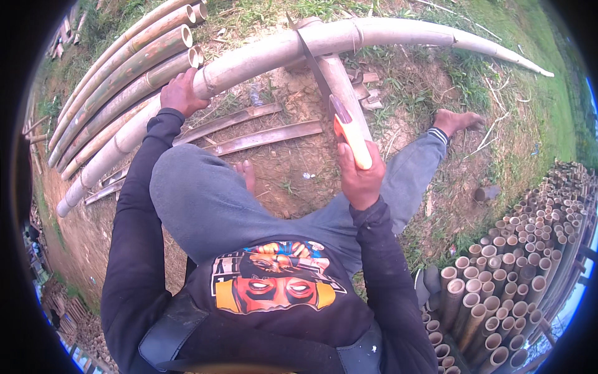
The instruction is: The person sits on the ground and uses a hand saw to cut long bamboo poles into shorter sections. The person repeatedly positions each pole, saws through it, and places the cut pieces aside.
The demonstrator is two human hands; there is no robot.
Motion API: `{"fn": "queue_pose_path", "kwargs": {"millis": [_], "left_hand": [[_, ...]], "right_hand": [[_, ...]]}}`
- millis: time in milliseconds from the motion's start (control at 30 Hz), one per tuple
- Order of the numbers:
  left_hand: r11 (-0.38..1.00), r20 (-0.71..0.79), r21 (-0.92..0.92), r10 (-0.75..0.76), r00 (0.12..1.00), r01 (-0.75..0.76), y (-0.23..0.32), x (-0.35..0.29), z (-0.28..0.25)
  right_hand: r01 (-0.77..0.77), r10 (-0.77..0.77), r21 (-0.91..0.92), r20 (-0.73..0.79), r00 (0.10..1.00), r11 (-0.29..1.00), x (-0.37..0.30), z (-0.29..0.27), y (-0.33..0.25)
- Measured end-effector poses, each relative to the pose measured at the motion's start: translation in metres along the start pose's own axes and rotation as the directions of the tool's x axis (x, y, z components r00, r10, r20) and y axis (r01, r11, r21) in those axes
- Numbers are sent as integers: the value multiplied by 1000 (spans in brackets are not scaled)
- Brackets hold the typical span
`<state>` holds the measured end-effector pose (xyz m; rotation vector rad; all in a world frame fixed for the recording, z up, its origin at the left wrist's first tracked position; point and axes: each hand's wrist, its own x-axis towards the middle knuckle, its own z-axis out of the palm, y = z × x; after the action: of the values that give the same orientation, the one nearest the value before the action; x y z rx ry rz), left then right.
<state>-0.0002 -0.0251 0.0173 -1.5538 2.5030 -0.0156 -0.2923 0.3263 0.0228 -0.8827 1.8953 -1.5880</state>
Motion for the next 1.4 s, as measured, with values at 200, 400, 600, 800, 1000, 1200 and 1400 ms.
{"fn": "queue_pose_path", "kwargs": {"millis": [200, 400, 600, 800, 1000, 1200, 1400], "left_hand": [[1000, -11, 7, 2, 1000, -2, -2, 6, 6], [1000, -19, -8, 0, 1000, 0, 2, 0, -2], [1000, -38, -5, 20, 999, -20, -1, 1, 6], [1000, -40, 8, 21, 999, -21, -3, 1, 10], [1000, -2, -15, 4, 1000, -5, 0, -1, -2], [1000, -24, -15, 22, 999, -23, -2, 1, 7], [1000, -12, -9, 16, 1000, -16, -2, 2, 5]], "right_hand": [[176, -175, 47, -28, 984, 983, 18, 17, -1], [207, -203, -67, 62, 977, 976, 172, 91, 10], [58, -60, -54, -34, 998, 997, -44, -24, 28], [77, -77, -13, 24, 997, 997, 63, 42, 2], [263, -256, -113, 67, 964, 958, 147, 76, 1], [210, -215, -129, -27, 976, 969, -49, -24, -1], [207, -210, 45, 89, 974, 977, 112, 61, -7]]}}
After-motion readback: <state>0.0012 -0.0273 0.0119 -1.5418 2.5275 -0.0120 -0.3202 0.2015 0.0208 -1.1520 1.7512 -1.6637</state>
